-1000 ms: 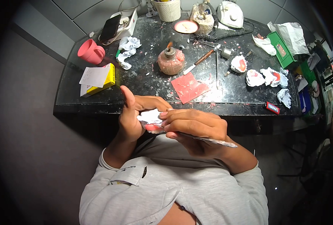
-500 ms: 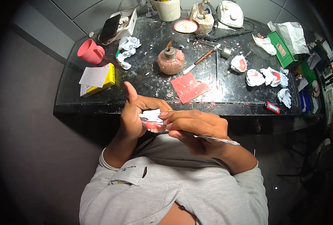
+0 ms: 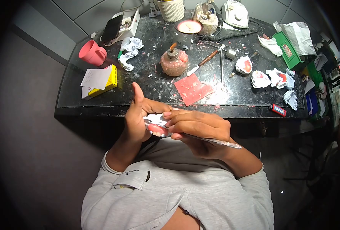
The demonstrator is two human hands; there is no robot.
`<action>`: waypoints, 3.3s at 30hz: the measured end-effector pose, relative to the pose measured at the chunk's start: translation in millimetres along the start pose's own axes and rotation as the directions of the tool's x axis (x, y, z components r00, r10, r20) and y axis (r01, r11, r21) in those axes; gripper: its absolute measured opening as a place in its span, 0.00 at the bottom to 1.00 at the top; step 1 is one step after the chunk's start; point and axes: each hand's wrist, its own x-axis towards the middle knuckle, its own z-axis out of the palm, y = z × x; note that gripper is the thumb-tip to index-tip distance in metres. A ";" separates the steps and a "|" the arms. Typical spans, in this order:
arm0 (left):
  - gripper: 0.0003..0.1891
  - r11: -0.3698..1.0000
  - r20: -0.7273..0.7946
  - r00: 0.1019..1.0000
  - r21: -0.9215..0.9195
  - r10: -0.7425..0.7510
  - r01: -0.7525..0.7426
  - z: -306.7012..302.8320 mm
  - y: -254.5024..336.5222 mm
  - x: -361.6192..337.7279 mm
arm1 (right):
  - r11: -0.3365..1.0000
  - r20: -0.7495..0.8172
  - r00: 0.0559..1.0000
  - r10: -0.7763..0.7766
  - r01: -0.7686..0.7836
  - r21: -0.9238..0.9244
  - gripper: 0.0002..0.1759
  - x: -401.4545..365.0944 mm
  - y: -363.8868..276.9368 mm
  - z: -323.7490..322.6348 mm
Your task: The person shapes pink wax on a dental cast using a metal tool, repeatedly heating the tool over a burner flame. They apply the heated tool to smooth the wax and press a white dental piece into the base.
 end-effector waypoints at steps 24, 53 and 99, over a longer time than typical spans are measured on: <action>0.54 0.945 -0.204 0.968 0.320 0.144 -0.073 23.2 2.1 -1.0 | 0.999 -0.455 0.889 -0.041 0.036 -0.018 0.16 -8.6 11.1 -16.6; 0.43 0.167 0.079 0.748 0.954 0.660 -0.247 31.8 2.8 6.6 | 0.992 -0.260 0.960 0.107 -0.119 -0.030 0.05 9.2 -8.0 -9.0; 0.42 -0.039 0.180 0.628 0.972 0.757 -0.231 25.8 -6.0 -2.3 | 0.985 -0.097 0.995 0.006 -0.023 -0.170 0.10 5.2 -12.6 -9.1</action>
